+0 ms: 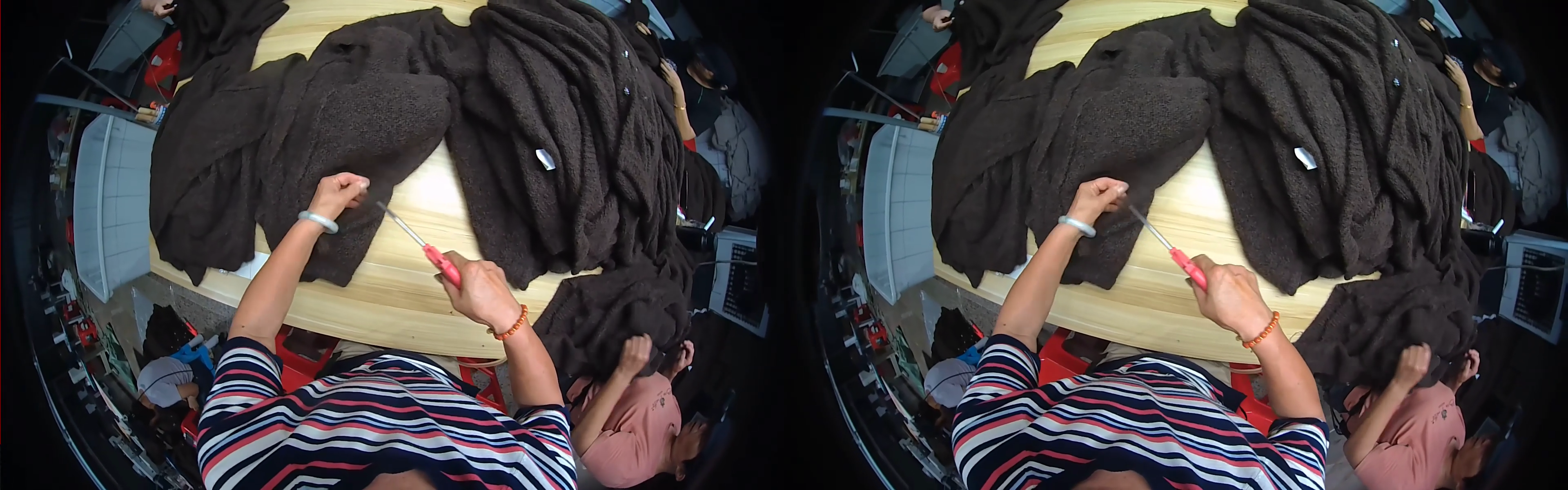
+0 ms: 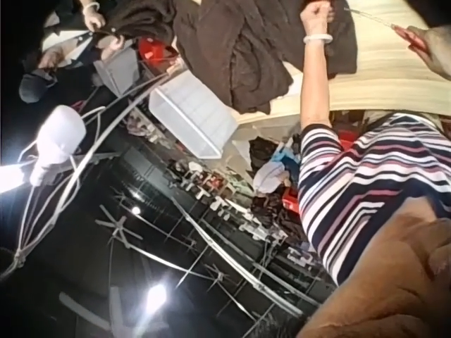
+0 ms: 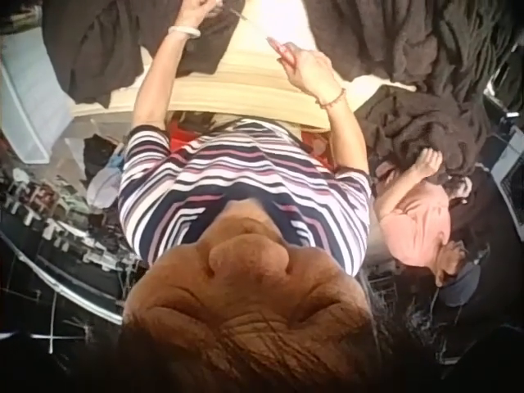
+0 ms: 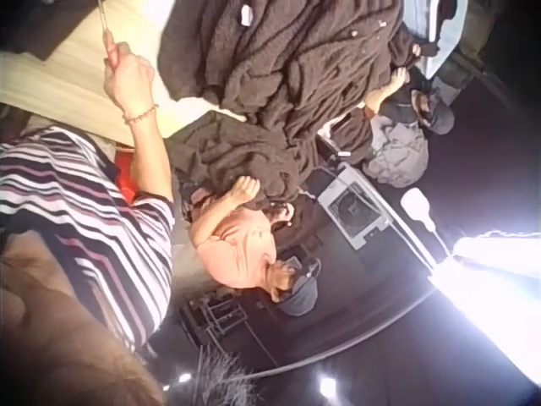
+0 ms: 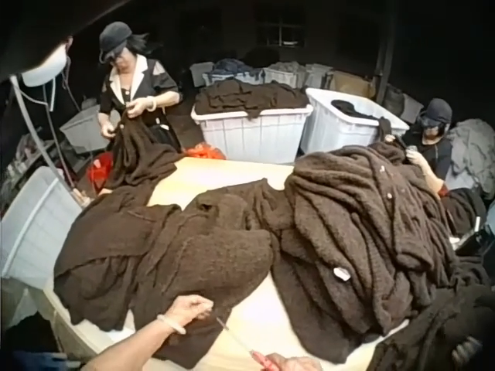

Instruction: Trimming loose threads from brown fleece garments using scissors.

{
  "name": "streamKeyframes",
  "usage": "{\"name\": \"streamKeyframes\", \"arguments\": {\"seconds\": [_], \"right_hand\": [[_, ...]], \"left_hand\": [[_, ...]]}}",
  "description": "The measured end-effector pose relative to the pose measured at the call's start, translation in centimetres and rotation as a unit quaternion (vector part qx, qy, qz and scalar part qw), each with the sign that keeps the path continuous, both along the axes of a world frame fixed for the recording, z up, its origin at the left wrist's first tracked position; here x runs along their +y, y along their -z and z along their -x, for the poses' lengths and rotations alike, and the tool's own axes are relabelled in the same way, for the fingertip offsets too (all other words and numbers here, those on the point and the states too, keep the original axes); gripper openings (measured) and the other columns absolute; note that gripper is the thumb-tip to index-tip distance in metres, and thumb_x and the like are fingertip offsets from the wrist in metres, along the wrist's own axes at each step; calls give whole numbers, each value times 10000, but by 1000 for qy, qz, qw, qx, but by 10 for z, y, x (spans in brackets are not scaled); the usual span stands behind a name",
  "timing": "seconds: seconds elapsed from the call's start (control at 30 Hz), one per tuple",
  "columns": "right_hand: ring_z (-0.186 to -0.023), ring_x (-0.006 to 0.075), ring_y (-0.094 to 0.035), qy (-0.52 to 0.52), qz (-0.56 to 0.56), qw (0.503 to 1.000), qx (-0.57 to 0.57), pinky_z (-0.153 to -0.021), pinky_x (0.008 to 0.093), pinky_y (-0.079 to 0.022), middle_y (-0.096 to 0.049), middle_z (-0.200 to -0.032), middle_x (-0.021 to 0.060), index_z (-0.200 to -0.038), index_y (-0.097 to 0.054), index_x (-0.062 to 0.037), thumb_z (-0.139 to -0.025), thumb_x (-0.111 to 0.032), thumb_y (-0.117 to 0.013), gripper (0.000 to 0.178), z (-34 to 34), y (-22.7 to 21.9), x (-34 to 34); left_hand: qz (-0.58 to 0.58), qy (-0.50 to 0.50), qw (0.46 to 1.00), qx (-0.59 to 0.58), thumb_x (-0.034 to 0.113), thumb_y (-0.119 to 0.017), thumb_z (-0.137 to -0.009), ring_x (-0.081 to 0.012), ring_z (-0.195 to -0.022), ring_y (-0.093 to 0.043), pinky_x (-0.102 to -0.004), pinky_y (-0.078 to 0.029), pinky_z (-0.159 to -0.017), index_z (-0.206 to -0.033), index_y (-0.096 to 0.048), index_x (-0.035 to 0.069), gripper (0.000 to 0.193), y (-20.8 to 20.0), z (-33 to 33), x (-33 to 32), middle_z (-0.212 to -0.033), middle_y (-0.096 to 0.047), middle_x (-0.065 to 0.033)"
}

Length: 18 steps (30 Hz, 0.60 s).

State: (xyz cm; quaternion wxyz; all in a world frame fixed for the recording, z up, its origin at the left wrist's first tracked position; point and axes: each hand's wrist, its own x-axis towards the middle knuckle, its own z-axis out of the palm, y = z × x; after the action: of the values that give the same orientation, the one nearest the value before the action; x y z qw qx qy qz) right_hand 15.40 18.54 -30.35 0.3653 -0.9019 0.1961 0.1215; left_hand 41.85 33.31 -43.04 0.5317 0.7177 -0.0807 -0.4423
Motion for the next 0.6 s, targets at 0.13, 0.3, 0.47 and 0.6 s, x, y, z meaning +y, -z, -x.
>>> {"name": "streamKeyframes", "arguments": {"seconds": [0.13, 0.3, 0.47, 0.6], "right_hand": [[-676, 398, -643, 35, 36, 998, 23, -660, 466, -519, -629, -685, 209, -1038, -611, -61, -862, -183, -631, 215, 12, 11, -1], [-641, 380, -648, -22, 44, 999, 16, -629, 457, -519, -627, -650, 204, -1007, -614, -50, -859, -160, -611, 185, 3, 3, 13], [-606, 362, -650, -99, 15, 995, -3, -588, 445, -520, -629, -625, 192, -958, -622, -32, -864, -167, -593, 168, 4, -3, 26], [-615, 363, -652, -113, 17, 993, 12, -587, 449, -520, -629, -625, 191, -939, -617, -31, -859, -162, -591, 155, 3, -8, 33]], "left_hand": [[-103, 231, 820, -514, 178, -765, -776, -282, -765, -660, -340, -522, -732, -1046, -669, -9, 342, -25, 22, 35, -845, -670, -126], [-83, 111, 900, -412, 164, -741, -825, -294, -793, -670, -345, -519, -777, -1013, -682, 3, 254, 12, 25, 62, -916, -700, -117], [96, -166, 967, 168, 188, -688, -911, -172, -900, -647, -298, -510, -821, -1047, -667, 22, 216, 5, 21, 55, -999, -693, -77], [133, -217, 941, 222, 175, -673, -919, -195, -1012, -616, -324, -482, -932, -1095, -646, 29, 230, 19, 22, 64, -1066, -670, -83]]}}
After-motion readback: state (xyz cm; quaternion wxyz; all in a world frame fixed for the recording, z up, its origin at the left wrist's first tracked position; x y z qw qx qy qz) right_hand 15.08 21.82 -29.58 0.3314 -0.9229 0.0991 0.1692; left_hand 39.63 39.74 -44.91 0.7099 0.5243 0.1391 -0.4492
